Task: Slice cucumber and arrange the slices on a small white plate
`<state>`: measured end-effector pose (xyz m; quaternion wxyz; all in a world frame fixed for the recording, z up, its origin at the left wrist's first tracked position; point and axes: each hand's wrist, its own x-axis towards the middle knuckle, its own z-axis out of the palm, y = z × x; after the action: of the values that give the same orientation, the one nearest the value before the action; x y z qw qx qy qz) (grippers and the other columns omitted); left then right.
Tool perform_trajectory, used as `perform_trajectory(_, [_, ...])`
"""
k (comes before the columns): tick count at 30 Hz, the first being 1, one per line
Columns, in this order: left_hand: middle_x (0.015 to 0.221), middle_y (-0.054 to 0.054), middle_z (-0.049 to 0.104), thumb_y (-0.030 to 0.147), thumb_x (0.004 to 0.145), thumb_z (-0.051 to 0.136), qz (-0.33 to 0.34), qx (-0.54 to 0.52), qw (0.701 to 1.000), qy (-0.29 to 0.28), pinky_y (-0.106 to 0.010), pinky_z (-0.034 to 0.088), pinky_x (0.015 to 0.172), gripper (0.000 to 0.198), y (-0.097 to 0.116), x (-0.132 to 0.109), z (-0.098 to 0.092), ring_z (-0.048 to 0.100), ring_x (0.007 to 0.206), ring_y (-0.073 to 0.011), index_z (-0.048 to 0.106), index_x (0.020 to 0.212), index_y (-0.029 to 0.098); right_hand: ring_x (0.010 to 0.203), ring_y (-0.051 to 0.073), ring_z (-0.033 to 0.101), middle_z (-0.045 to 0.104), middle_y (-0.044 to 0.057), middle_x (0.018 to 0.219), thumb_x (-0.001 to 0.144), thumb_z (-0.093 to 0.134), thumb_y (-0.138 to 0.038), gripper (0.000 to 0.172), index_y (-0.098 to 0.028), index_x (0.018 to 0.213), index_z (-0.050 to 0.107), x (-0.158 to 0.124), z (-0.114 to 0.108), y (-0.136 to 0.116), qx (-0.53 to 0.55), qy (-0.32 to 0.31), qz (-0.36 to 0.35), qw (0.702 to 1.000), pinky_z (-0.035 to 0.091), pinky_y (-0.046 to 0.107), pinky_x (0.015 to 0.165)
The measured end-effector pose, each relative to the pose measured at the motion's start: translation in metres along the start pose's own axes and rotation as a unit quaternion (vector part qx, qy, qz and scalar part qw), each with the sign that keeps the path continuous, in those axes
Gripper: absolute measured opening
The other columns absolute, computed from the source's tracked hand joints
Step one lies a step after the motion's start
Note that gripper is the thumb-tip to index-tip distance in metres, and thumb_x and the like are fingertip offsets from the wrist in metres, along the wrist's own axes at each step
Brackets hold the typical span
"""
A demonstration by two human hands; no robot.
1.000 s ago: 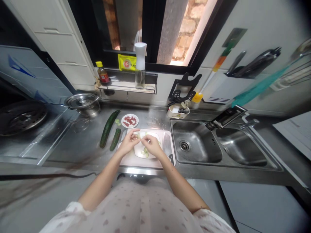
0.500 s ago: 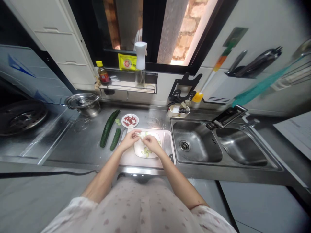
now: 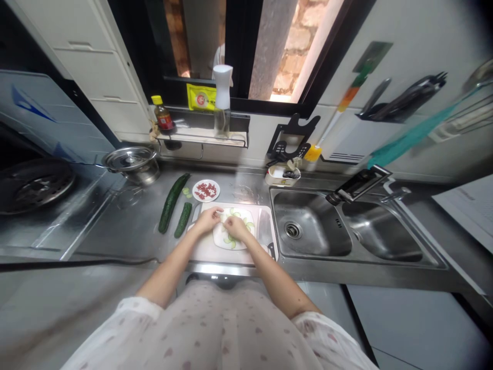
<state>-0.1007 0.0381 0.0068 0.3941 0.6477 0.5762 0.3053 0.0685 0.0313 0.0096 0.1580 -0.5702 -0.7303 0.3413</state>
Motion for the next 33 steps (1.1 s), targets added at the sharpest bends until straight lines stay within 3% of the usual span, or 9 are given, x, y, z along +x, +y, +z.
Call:
perform_trajectory(11, [0.084, -0.006, 0.071, 0.011, 0.073, 0.055, -0.022, 0.17, 0.985, -0.026, -0.025, 0.043, 0.073, 0.04, -0.003, 0.001, 0.004, 0.062, 0.08, -0.0192, 0.067, 0.11, 0.017, 0.075, 0.017, 0.061, 0.071, 0.012, 0.085, 0.088, 0.051, -0.022, 0.02, -0.014, 0.081, 0.068, 0.004, 0.017, 0.002, -0.097, -0.019, 0.04, 0.994, 0.036, 0.024, 0.063])
perform_trajectory(17, [0.101, -0.006, 0.071, 0.014, 0.08, 0.05, -0.044, 0.246, 0.967, -0.048, -0.025, 0.044, 0.084, 0.04, 0.003, 0.002, 0.005, 0.063, 0.095, -0.0188, 0.064, 0.117, 0.021, 0.087, 0.019, 0.063, 0.071, 0.012, 0.094, 0.091, 0.047, -0.025, 0.023, -0.014, 0.094, 0.067, 0.003, 0.02, -0.002, -0.143, -0.031, 0.058, 0.988, 0.038, 0.025, 0.069])
perform_trajectory(22, [0.11, -0.007, 0.069, 0.015, 0.08, 0.051, -0.018, 0.293, 0.955, -0.052, -0.028, 0.043, 0.091, 0.036, 0.001, 0.0, 0.008, 0.059, 0.105, -0.0202, 0.065, 0.113, 0.022, 0.095, 0.02, 0.062, 0.07, 0.011, 0.099, 0.094, 0.044, -0.029, 0.026, -0.018, 0.105, 0.064, 0.001, 0.021, -0.008, -0.202, -0.052, 0.063, 0.976, 0.039, 0.026, 0.073])
perform_trajectory(29, [0.104, -0.007, 0.066, 0.017, 0.084, 0.049, -0.016, 0.299, 0.954, 0.003, -0.03, 0.042, 0.089, 0.03, -0.011, -0.007, 0.011, 0.056, 0.101, -0.0208, 0.066, 0.109, 0.02, 0.093, 0.019, 0.062, 0.069, 0.009, 0.101, 0.096, 0.038, -0.027, 0.026, -0.019, 0.107, 0.061, -0.008, 0.017, -0.01, -0.208, -0.058, 0.045, 0.975, 0.039, 0.026, 0.073])
perform_trajectory(33, [0.101, -0.008, 0.064, 0.029, 0.087, 0.051, -0.022, 0.314, 0.949, 0.032, -0.032, 0.041, 0.086, 0.027, -0.012, -0.017, 0.012, 0.054, 0.101, -0.0233, 0.069, 0.105, 0.021, 0.095, 0.019, 0.061, 0.068, 0.009, 0.104, 0.097, 0.037, -0.028, 0.027, -0.02, 0.11, 0.059, -0.017, 0.019, -0.01, -0.218, -0.048, 0.014, 0.975, 0.039, 0.025, 0.075])
